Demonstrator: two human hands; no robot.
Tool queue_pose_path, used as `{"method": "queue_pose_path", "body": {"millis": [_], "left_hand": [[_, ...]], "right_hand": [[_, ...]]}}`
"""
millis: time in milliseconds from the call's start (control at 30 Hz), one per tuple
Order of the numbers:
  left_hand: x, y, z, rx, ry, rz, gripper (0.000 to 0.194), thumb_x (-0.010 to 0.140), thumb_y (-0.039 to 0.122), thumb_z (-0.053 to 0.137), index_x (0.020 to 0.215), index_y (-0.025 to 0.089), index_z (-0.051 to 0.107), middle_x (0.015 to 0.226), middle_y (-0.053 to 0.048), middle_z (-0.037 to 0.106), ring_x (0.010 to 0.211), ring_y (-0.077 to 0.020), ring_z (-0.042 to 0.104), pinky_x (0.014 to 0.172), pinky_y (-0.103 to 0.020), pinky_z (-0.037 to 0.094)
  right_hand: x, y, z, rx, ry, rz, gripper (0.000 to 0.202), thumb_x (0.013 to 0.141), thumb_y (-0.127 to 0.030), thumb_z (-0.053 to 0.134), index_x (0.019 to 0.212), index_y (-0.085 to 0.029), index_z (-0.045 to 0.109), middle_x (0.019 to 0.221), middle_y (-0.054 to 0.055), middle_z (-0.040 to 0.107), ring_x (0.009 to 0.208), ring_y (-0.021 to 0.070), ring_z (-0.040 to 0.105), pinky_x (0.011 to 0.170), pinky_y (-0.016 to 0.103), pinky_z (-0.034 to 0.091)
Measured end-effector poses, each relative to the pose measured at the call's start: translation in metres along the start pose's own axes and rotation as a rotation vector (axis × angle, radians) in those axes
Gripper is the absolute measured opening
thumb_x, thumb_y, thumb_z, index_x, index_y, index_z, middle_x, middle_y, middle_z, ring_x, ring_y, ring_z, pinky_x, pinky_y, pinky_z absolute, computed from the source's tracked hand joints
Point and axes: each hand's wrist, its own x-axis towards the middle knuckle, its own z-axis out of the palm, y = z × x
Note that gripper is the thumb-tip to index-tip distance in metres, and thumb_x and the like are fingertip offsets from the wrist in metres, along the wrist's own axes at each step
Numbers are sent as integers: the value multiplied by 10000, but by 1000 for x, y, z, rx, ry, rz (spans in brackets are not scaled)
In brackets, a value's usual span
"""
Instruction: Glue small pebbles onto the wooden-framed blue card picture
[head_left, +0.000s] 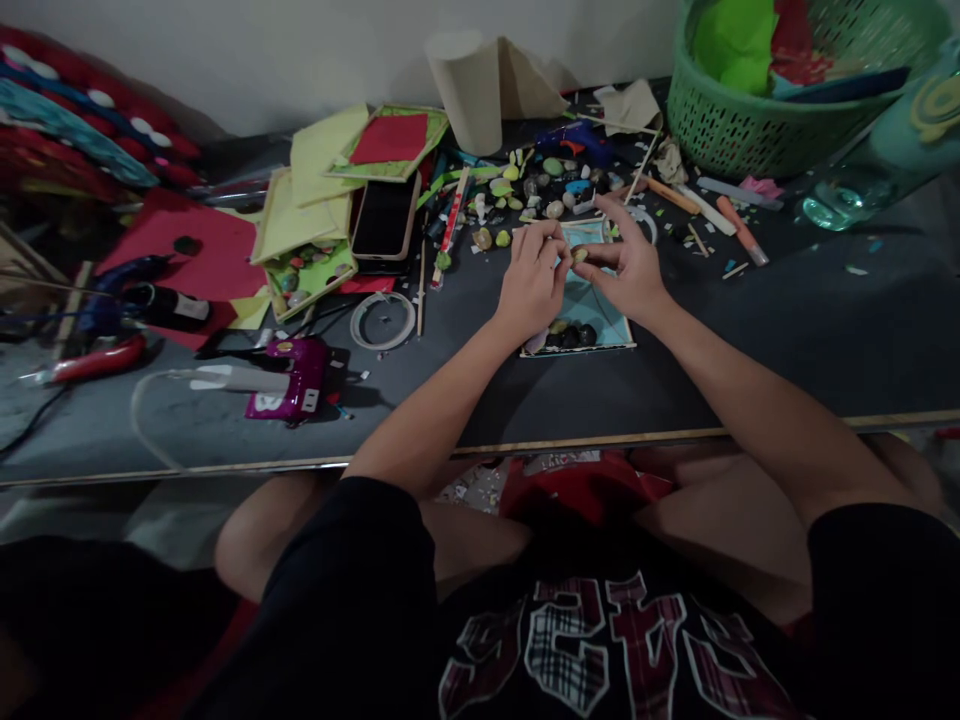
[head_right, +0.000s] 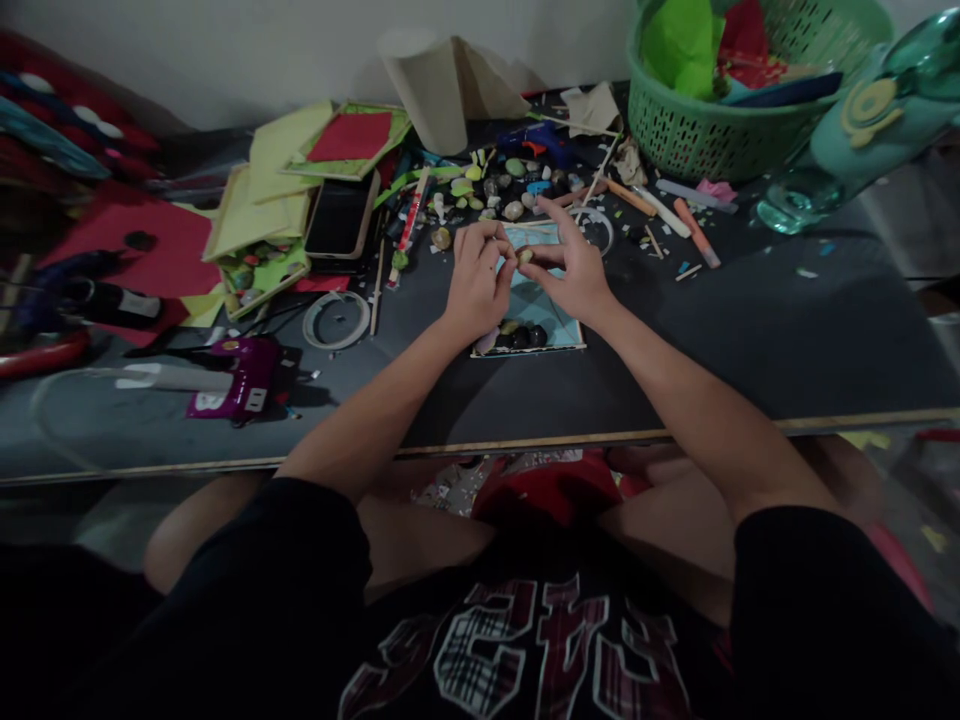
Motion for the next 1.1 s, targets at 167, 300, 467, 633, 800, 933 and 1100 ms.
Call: {"method": "queue_pose_path", "body": {"millis": [167,300,467,633,800,933,1100], "left_hand": [[0,-1,0,-38,11,-3,429,1023,517,227,1004,231,546,1182,-127,581,1122,-258,575,1040,-499,447],[2,-5,-3,-26,104,-19,461,1009,568,198,1003,251,532,1161,-124,582,1119,-235,580,1004,-447,483],[4,-6,-11,-63,136,-37,491,1011,571,189,936,244,547,1114,-111,612,1082,-233,599,974,-437,499],[3,-14,-7,-71,104,-113,514,1023,544,219,879,232,601,967,-91,664,992,-225,630,981,-441,496],[2,-27,-5,4,112,-151,440,1010,537,334,1036,255,672,1069,-92,699,1149,-253,606,1071,-470,451],[6,-19,-16,29,97,-105,472,977,565,399,1333,308,573,1402,-118,578,1369,-299,467,1157,-506,375],[7,-2,-19,2,-127,70,527,944,644,418,1316,314,592,1451,-100,549,1376,-316,472,1129,-535,415]], "right_hand": [[-2,-9,1,3,-17,-37,1066,769,-756,636,1588,-237,192,1017,50,774,939,215,739,990,437,572],[1,0,-3,16,-3,-4,1106,733,-779,655,1588,-267,175,1020,42,774,983,230,732,985,440,574],[5,14,-6,84,2,29,1143,705,-784,681,1586,-285,151,1115,66,757,1032,241,720,978,457,579],[4,14,-4,130,-35,64,1139,694,-790,686,1582,-308,157,1273,94,699,1086,254,710,995,477,573],[4,14,-4,144,-57,77,1140,677,-790,701,1572,-320,175,1320,94,675,1076,246,715,1003,461,573],[4,11,-6,126,-57,101,1165,663,-802,699,1577,-304,173,1260,99,703,1064,255,717,975,468,588],[6,10,-7,130,-72,138,1161,617,-834,695,1551,-309,248,1140,80,740,1047,274,726,938,494,604]]}}
